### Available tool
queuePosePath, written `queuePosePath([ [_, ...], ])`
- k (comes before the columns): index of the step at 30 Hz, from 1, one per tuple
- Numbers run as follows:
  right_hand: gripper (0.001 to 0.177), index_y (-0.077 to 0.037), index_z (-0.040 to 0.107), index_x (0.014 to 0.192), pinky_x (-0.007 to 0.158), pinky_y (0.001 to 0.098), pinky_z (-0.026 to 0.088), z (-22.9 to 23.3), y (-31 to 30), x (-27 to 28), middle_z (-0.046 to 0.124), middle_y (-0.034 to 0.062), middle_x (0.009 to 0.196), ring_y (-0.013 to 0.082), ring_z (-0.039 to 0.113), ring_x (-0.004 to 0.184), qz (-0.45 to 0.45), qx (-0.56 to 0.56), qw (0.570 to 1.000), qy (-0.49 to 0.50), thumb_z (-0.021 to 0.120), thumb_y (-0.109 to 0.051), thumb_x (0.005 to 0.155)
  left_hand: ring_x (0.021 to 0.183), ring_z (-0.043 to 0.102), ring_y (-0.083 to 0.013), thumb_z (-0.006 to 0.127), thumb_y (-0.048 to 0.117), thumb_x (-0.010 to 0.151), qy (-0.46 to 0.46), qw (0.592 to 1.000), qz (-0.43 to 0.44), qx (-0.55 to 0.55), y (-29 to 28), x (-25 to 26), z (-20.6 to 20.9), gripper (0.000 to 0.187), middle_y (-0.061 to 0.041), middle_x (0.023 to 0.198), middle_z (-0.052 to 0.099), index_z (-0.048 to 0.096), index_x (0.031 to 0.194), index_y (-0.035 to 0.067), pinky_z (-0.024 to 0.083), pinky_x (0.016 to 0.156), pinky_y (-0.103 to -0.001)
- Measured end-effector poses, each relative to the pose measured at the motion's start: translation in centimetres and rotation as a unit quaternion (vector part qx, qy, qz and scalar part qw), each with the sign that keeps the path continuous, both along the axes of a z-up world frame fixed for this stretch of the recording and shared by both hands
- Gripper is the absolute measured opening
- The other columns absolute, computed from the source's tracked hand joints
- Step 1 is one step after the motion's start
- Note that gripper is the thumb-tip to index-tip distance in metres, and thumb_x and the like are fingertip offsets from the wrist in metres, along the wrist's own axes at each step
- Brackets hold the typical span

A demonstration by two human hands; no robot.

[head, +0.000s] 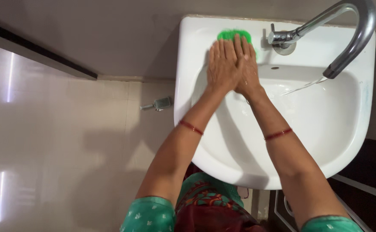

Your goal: The person scrubs a white bathroom sink using a green sponge. They wipe the basin, faucet, and surrounding surfaces while rinsing the sponge under running water. The person repeatedly scrubs the same areas to remove visible stains.

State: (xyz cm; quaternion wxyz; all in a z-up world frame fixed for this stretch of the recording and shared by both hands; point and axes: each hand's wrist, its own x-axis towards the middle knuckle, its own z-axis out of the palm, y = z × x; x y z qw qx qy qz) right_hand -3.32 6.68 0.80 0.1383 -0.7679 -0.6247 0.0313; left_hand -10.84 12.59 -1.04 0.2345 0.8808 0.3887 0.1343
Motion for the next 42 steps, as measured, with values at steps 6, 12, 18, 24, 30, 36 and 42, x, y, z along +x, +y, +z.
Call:
queuePosePath([
  [6,0.078,-0.005,0.032,0.163,0.129,0.0537,0.013,-2.7,2.9,-0.3,0.023,0.0229,0.168,0.0406,0.018,0.156,0.047,0.059,0.997,-0.030,0.067,-0.034,0.099,0.157,0.011,-0.0410,0.029,0.060,0.106,0.038,0.999,0.030,0.018,2.6,-1.7,-0.5,0.087,-0.033,0.165,0.022,0.022,0.156,-0.011,0.000,0.129,-0.048],
  [12,0.057,-0.020,0.031,0.164,0.135,0.0500,0.019,-4.9,-5.2,2.4,0.029,0.0082,0.172,0.0266,0.024,0.161,0.069,0.201,0.964,0.161,0.059,-0.024,0.114,0.157,0.006,-0.0389,0.024,0.065,0.103,-0.004,0.998,-0.024,0.052,-5.3,0.4,-1.7,0.093,-0.028,0.167,0.014,0.016,0.159,-0.008,-0.001,0.128,-0.047],
  [18,0.053,-0.011,0.043,0.157,0.132,0.0511,0.025,-3.7,-12.4,9.3,0.046,0.0152,0.163,0.0314,0.036,0.156,-0.008,0.176,0.984,-0.009,0.062,-0.020,0.108,0.158,0.002,-0.0374,0.021,0.071,0.101,0.090,0.991,-0.095,0.015,-11.4,7.4,-0.4,0.099,-0.027,0.167,0.012,0.012,0.161,-0.007,0.000,0.130,-0.045],
  [24,0.056,-0.009,0.046,0.159,0.134,0.0482,0.025,-3.9,-15.7,16.6,0.046,0.0162,0.164,0.0338,0.038,0.157,-0.041,0.139,0.989,-0.011,0.067,-0.022,0.109,0.159,0.005,-0.0362,0.014,0.066,0.104,0.007,0.993,-0.116,0.035,-13.9,14.4,-2.0,0.091,-0.026,0.169,0.013,0.015,0.161,-0.006,0.004,0.131,-0.047],
  [30,0.066,-0.001,0.039,0.158,0.125,0.0556,0.016,-1.3,-10.6,20.2,0.035,0.0265,0.162,0.0388,0.025,0.152,-0.018,0.056,0.997,0.048,0.065,-0.025,0.102,0.157,0.011,-0.0370,0.023,0.057,0.106,-0.083,0.994,-0.016,-0.064,-13.7,17.4,-1.8,0.079,-0.027,0.166,0.021,0.024,0.159,-0.001,0.008,0.128,-0.049],
  [36,0.067,-0.005,0.041,0.158,0.126,0.0559,0.016,0.6,-11.3,19.9,0.036,0.0226,0.164,0.0351,0.025,0.155,0.069,0.030,0.997,0.010,0.065,-0.027,0.099,0.161,0.024,-0.0362,0.036,0.051,0.109,-0.203,0.976,0.063,-0.053,-17.6,14.2,-1.0,0.073,-0.023,0.167,0.034,0.033,0.158,-0.002,0.017,0.135,-0.051],
  [42,0.070,-0.012,0.044,0.163,0.134,0.0523,0.021,-2.3,-18.2,22.7,0.035,0.0130,0.172,0.0308,0.026,0.160,0.048,-0.018,0.998,-0.033,0.066,-0.025,0.098,0.158,0.014,-0.0437,0.025,0.050,0.110,-0.169,0.985,-0.027,0.001,-22.0,16.3,-1.1,0.079,-0.033,0.167,0.023,0.023,0.160,-0.011,0.009,0.128,-0.055],
])
